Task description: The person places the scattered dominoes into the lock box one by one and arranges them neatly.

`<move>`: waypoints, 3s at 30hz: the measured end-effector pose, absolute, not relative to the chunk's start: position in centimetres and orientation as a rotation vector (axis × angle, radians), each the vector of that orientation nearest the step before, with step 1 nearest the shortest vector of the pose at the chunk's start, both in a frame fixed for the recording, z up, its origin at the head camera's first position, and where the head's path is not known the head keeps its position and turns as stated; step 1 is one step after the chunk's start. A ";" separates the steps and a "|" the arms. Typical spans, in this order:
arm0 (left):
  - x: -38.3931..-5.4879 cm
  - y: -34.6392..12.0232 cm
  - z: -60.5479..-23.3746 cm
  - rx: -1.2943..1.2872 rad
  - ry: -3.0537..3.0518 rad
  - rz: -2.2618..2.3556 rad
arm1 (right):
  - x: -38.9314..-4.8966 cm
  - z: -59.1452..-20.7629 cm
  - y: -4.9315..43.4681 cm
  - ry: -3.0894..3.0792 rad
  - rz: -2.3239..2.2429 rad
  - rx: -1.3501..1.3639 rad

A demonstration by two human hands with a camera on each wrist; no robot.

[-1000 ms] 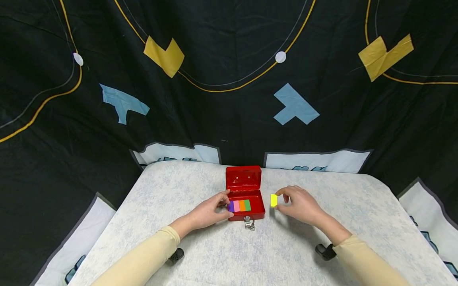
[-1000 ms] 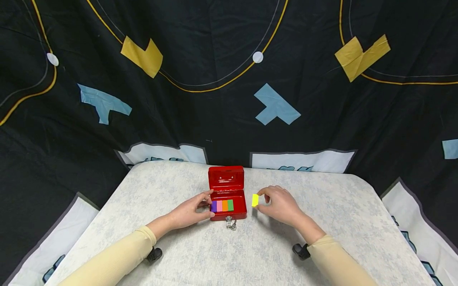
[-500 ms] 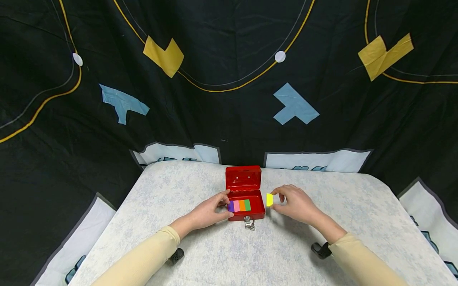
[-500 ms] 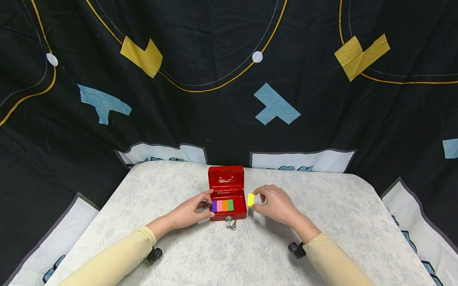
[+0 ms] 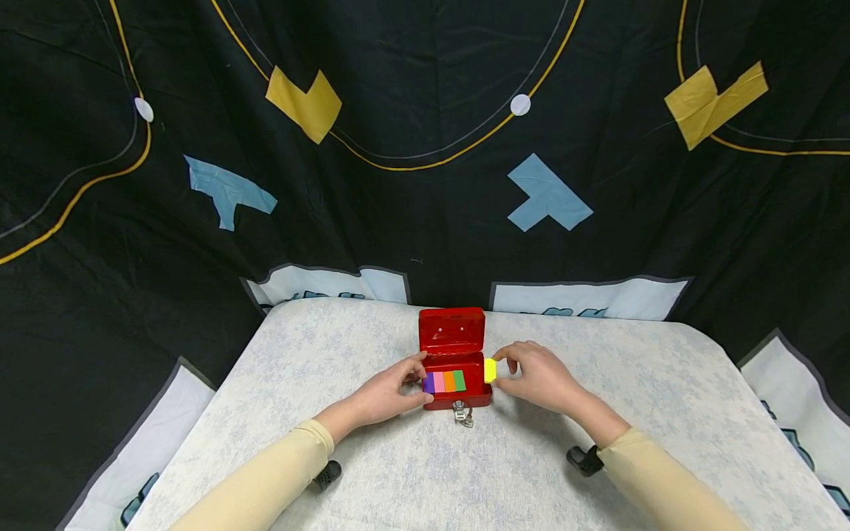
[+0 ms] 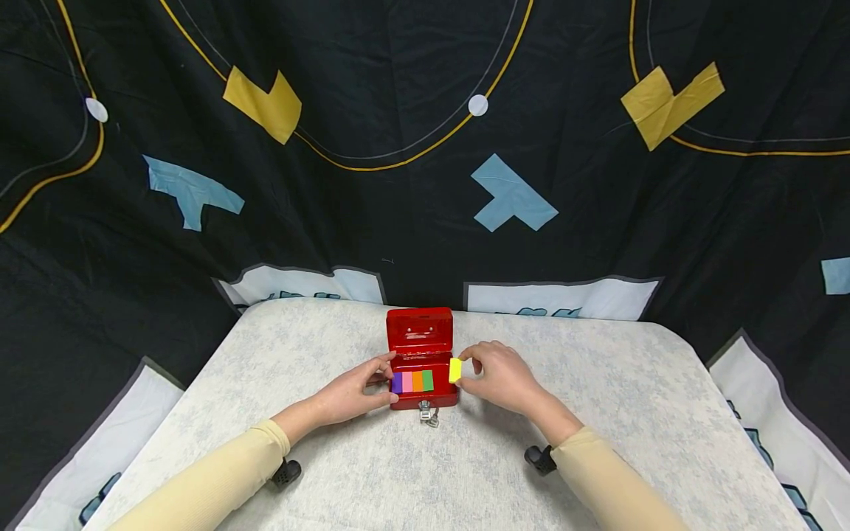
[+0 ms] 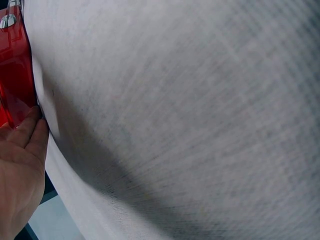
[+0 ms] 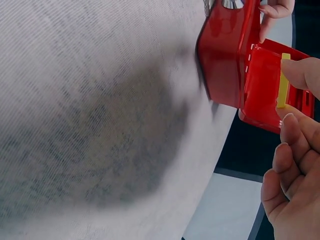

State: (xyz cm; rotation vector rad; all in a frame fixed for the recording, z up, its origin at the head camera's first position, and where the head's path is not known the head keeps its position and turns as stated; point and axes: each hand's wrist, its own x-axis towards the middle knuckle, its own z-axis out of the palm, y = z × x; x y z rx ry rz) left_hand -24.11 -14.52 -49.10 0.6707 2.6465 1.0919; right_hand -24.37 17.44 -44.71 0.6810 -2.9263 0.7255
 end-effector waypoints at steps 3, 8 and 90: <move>-24.1 -14.5 -49.1 0.670 2.644 1.096 | -24.5 -44.8 17.0 -2.935 0.731 0.683; -24.1 -14.6 -49.1 0.670 2.643 1.096 | -24.7 -45.0 16.5 -2.954 0.742 0.679; -24.3 -14.5 -49.1 0.652 2.646 1.083 | -27.4 -46.9 12.9 -3.192 0.474 0.669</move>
